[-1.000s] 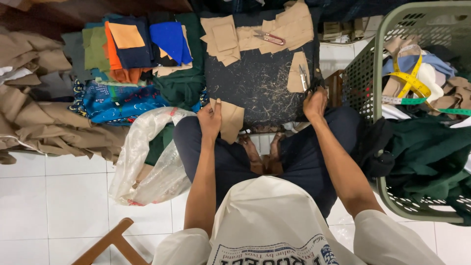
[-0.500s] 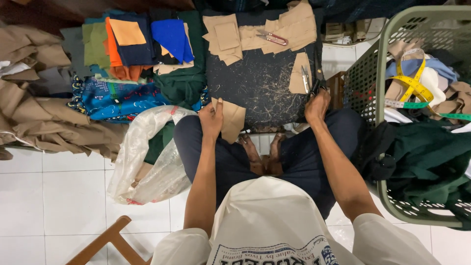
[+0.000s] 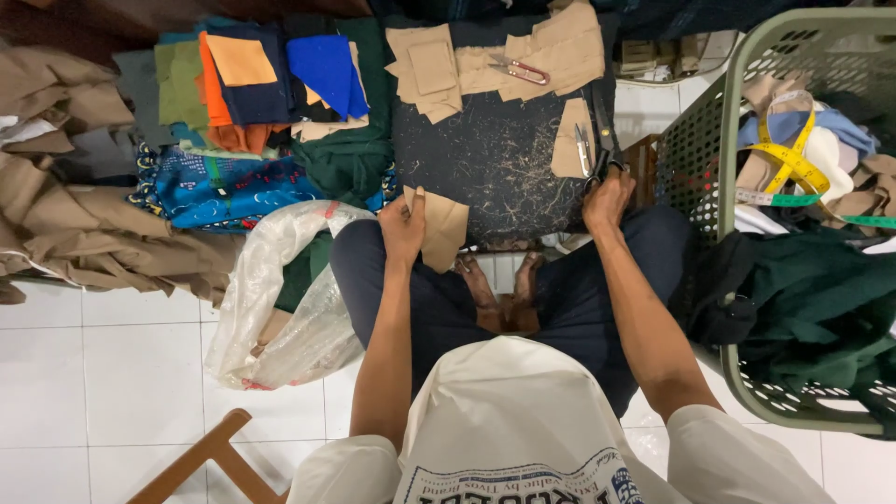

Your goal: The person sits cross-legged and uses scissors to cut a piece of beige fabric. They fold the fabric, cut it into smaller pieces, and then place the cut pieces on a pile of other fabric scraps.

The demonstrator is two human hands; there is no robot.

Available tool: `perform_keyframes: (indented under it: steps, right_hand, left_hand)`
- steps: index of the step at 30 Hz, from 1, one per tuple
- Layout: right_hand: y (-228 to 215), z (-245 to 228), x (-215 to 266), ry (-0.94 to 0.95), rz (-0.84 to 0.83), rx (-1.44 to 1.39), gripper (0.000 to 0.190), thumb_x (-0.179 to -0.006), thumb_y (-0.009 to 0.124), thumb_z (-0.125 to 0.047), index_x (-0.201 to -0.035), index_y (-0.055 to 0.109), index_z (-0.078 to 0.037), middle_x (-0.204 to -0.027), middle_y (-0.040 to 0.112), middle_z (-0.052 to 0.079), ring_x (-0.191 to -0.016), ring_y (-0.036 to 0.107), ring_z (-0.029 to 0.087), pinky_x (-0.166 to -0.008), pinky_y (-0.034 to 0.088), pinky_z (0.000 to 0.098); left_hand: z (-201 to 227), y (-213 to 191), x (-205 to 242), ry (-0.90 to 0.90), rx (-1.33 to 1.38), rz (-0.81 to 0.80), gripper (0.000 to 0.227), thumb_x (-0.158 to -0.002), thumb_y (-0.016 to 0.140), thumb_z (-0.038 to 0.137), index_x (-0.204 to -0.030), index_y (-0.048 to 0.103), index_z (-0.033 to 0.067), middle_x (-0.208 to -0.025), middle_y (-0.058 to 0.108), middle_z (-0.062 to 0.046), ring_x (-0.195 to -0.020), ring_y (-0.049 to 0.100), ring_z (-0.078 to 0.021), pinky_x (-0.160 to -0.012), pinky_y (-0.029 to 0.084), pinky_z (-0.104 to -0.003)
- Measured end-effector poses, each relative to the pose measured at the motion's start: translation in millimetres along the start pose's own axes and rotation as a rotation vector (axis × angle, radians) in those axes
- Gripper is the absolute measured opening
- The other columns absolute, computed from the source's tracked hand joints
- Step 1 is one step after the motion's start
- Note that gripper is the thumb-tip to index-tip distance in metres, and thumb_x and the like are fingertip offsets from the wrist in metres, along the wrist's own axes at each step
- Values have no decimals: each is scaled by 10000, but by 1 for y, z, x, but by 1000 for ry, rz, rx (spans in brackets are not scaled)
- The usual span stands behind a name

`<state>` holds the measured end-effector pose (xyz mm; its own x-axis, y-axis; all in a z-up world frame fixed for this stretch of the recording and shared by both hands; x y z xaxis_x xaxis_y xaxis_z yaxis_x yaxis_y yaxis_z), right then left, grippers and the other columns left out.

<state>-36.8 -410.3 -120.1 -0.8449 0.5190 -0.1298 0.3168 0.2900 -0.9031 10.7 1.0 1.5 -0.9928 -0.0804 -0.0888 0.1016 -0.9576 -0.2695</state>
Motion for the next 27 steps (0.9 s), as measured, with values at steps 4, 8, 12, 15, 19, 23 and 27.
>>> perform_keyframes:
  steps: [4, 8, 12, 15, 19, 23, 27]
  right_hand:
    - [-33, -28, 7, -8, -30, 13, 369, -951, 743, -70, -1269, 631, 82, -1322, 553, 331, -1272, 519, 514, -1177, 324, 538]
    - [-37, -30, 11, -19, -39, 41, 375, -911, 746, -148, -1225, 675, 45, -1263, 533, 292, -1176, 530, 518, -1034, 452, 591]
    - [-43, -39, 4, -217, 72, 209, 355, -828, 796, -196, -1099, 674, -1, -1091, 536, 181, -1032, 525, 399, -811, 488, 507]
    - [-55, -82, -5, -495, 134, 111, 384, -776, 801, -126, -1093, 699, 66, -1077, 602, 214, -1009, 589, 398, -779, 536, 471]
    - [-71, -149, -10, -580, -100, -34, 498, -920, 757, -79, -1309, 610, 196, -1363, 531, 399, -1310, 473, 556, -1096, 393, 610]
    - [-40, -149, -28, -579, -335, 19, 551, -975, 686, -209, -1373, 541, 143, -1490, 448, 397, -1414, 415, 532, -1175, 318, 587]
    - [10, -115, -34, -642, -210, 223, 458, -877, 714, -278, -1216, 629, 18, -1258, 613, 237, -1207, 588, 413, -979, 462, 518]
  left_hand:
    - [0, 1, 1, 9, -7, 8, 511, -1036, 631, 175, -557, 469, 100, -423, 385, 2, -431, 367, -93, -489, 351, -253]
    - [7, 1, 2, -11, 1, -3, 513, -1037, 623, 172, -556, 457, 110, -422, 383, 18, -438, 354, -77, -492, 348, -244]
    - [0, 2, 2, -1, 8, -2, 524, -1047, 622, 174, -552, 460, 117, -416, 367, 20, -424, 331, -73, -480, 343, -234]
    - [-4, 2, 0, -23, 14, -6, 512, -1039, 626, 187, -557, 465, 123, -422, 376, 35, -427, 337, -64, -482, 342, -239]
    - [-4, 1, 2, -10, 7, -2, 533, -1057, 612, 201, -557, 449, 120, -420, 366, 26, -428, 330, -64, -484, 340, -237]
    - [-6, 1, 5, 26, -8, 12, 510, -1045, 612, 182, -560, 481, 94, -416, 396, -29, -438, 363, -102, -516, 364, -274]
    - [0, -1, 4, 65, 12, -2, 521, -1071, 582, 167, -563, 485, 111, -422, 396, -37, -445, 367, -103, -525, 363, -271]
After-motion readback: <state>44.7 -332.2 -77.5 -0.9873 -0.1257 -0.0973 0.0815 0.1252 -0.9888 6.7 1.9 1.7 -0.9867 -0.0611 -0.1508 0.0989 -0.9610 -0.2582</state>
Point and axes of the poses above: each hand's wrist, its own x-axis away from the middle knuckle, its own y-axis out of the palm, z = x × y, the point moved 1 cm from there along -x, towards the middle knuckle
